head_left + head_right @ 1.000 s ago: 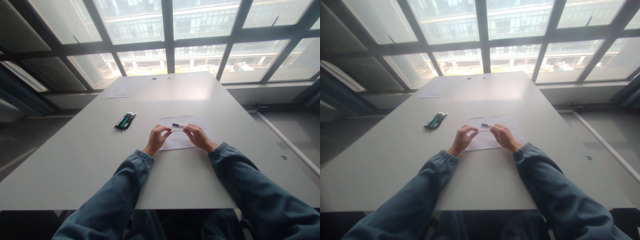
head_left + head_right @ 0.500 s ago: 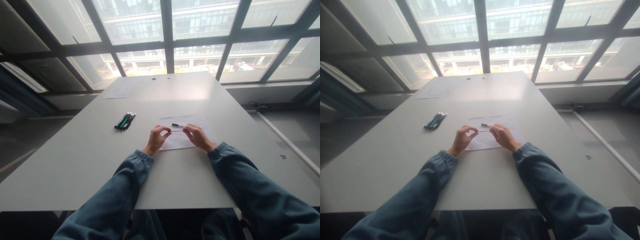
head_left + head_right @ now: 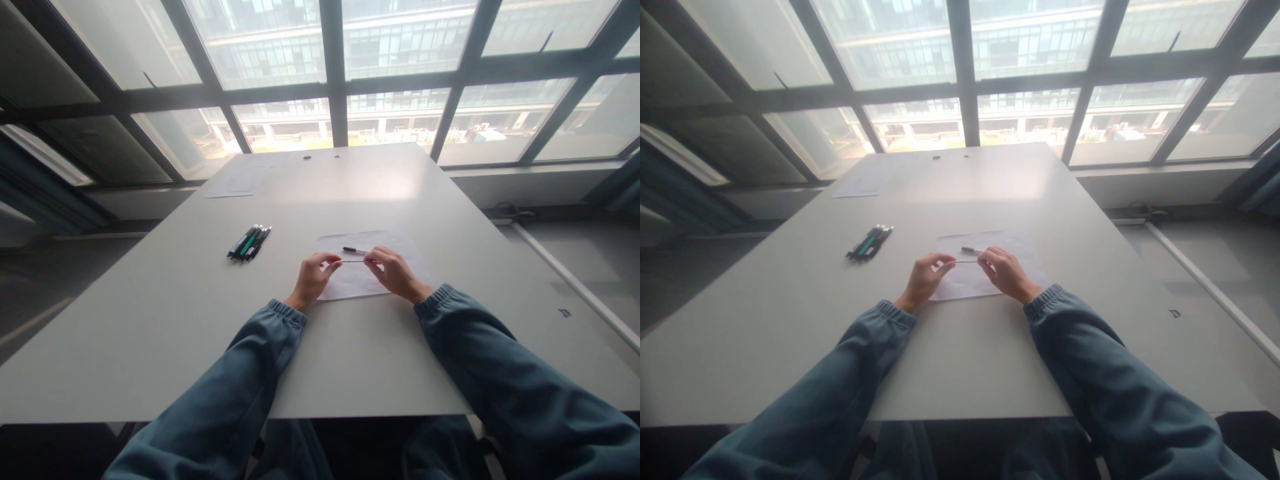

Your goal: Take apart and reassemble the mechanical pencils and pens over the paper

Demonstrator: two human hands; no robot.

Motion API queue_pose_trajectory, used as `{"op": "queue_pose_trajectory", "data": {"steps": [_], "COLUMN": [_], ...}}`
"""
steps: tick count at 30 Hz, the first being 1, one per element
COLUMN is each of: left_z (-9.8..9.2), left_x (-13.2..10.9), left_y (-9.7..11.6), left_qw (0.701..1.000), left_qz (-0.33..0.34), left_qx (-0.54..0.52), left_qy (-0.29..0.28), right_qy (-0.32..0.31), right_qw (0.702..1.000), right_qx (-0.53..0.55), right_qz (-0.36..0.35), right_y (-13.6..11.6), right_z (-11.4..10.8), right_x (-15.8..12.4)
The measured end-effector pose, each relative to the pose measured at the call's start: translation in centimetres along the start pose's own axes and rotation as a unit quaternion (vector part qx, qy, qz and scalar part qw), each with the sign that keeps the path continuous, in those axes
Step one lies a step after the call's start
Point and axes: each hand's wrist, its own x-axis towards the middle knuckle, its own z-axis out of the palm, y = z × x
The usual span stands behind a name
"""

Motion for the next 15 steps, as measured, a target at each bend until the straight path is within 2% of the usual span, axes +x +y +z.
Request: {"op": "queue_pose_trajectory", "data": {"steps": [15], "left_z": [0.0], "left_x": [-0.14], "left_y": [0.87], "left_qw": [0.999], "left_qz": [0.038], "left_qx": [0.0], "left_qy": [0.008], "right_qy": [-0.015], "right_qw": [1.0], "right_qx": [0.023], "right_qz": [-0.004], "right_y": [-0.43], "right_z": [0.0], "right_x": [-0.06]}}
